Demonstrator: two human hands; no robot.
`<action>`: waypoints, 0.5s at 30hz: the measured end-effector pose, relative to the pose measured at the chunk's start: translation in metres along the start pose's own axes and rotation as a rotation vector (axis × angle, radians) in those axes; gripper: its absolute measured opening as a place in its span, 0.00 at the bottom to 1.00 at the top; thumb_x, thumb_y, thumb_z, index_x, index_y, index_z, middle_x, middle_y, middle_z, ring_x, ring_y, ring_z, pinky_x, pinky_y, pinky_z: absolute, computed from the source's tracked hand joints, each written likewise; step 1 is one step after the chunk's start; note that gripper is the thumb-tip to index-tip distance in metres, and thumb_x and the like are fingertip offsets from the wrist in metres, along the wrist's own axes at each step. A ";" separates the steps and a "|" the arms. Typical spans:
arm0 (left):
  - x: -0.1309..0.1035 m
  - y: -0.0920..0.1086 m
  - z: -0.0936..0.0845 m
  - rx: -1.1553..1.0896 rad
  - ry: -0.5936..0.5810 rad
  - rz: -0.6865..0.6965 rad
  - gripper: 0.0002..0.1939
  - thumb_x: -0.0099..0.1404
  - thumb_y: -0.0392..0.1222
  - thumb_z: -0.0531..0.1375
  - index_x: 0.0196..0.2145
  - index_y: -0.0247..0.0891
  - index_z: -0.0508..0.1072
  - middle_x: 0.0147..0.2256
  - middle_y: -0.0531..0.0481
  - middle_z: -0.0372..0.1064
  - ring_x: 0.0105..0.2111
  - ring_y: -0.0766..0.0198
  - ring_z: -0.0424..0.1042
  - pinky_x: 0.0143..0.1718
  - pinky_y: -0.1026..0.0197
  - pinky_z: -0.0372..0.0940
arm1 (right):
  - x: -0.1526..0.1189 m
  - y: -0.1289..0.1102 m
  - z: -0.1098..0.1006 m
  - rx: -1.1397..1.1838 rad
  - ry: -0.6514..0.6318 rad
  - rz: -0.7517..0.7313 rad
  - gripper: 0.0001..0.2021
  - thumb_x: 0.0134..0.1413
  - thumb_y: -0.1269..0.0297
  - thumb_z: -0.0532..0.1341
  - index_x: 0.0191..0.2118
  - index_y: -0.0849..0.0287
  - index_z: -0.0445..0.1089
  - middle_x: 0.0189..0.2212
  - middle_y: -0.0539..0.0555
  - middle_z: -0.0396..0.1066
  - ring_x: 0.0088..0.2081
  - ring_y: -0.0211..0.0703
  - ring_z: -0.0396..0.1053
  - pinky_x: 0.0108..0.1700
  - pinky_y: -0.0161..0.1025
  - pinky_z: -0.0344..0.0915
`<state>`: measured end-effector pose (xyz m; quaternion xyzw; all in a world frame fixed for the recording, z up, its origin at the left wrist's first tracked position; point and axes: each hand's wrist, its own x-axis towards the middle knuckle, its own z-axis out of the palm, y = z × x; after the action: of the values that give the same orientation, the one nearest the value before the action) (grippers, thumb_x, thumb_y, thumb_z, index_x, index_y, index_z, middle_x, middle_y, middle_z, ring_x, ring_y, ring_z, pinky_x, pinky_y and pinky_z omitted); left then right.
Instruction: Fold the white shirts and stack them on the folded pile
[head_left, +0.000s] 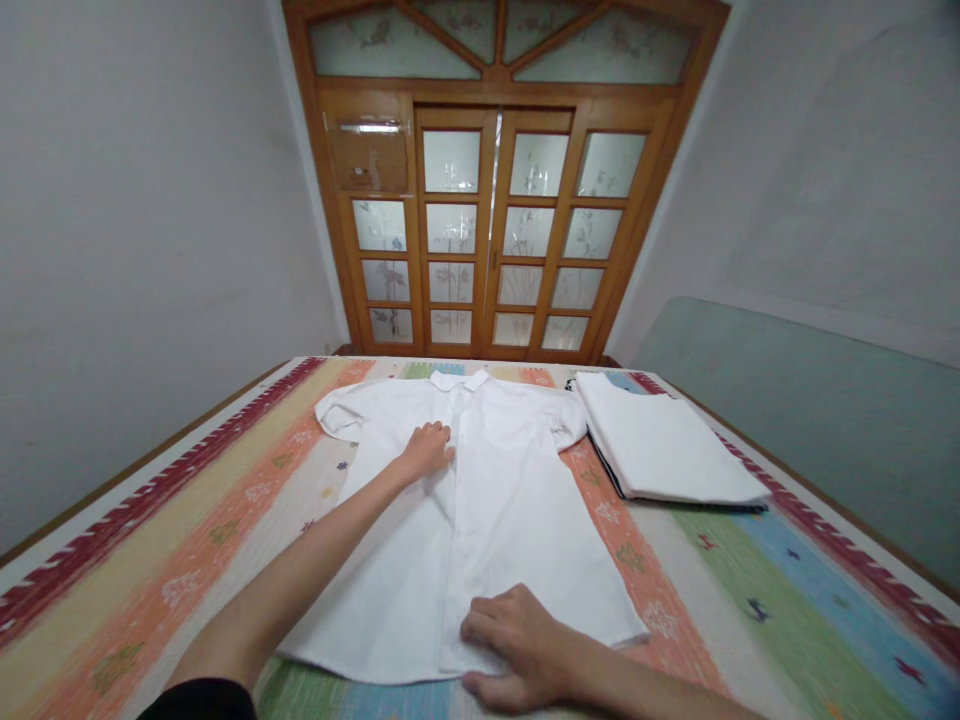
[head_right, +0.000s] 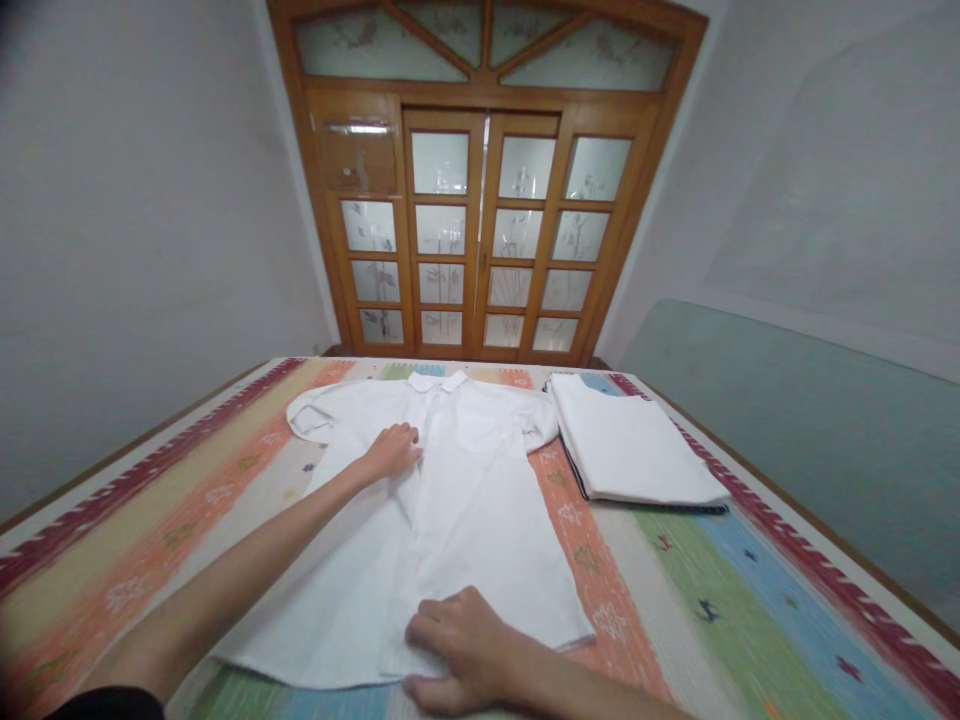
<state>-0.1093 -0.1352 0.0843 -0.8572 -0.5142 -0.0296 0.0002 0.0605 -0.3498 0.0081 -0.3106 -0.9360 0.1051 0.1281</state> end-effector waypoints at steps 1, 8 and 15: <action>0.006 -0.002 0.004 0.006 0.006 -0.017 0.15 0.65 0.42 0.51 0.45 0.33 0.69 0.49 0.37 0.68 0.51 0.50 0.67 0.50 0.52 0.60 | -0.006 0.001 0.001 0.015 0.008 0.008 0.16 0.53 0.49 0.57 0.39 0.56 0.63 0.30 0.49 0.70 0.27 0.38 0.67 0.30 0.34 0.53; 0.042 -0.005 0.022 -0.005 -0.058 -0.159 0.23 0.66 0.53 0.51 0.48 0.31 0.69 0.46 0.33 0.71 0.47 0.49 0.71 0.45 0.53 0.64 | -0.032 0.011 0.010 0.079 0.094 -0.098 0.11 0.65 0.60 0.48 0.35 0.56 0.63 0.24 0.47 0.68 0.22 0.33 0.62 0.25 0.33 0.48; 0.081 -0.008 0.026 -0.060 -0.094 -0.255 0.18 0.65 0.46 0.51 0.44 0.32 0.74 0.45 0.34 0.73 0.47 0.52 0.72 0.43 0.58 0.65 | -0.032 0.016 0.026 0.019 0.132 -0.161 0.16 0.68 0.59 0.45 0.32 0.58 0.62 0.20 0.45 0.61 0.18 0.30 0.53 0.21 0.32 0.42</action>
<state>-0.0769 -0.0597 0.0625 -0.7850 -0.6172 -0.0045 -0.0531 0.0861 -0.3597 -0.0262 -0.2394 -0.9464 0.0828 0.2005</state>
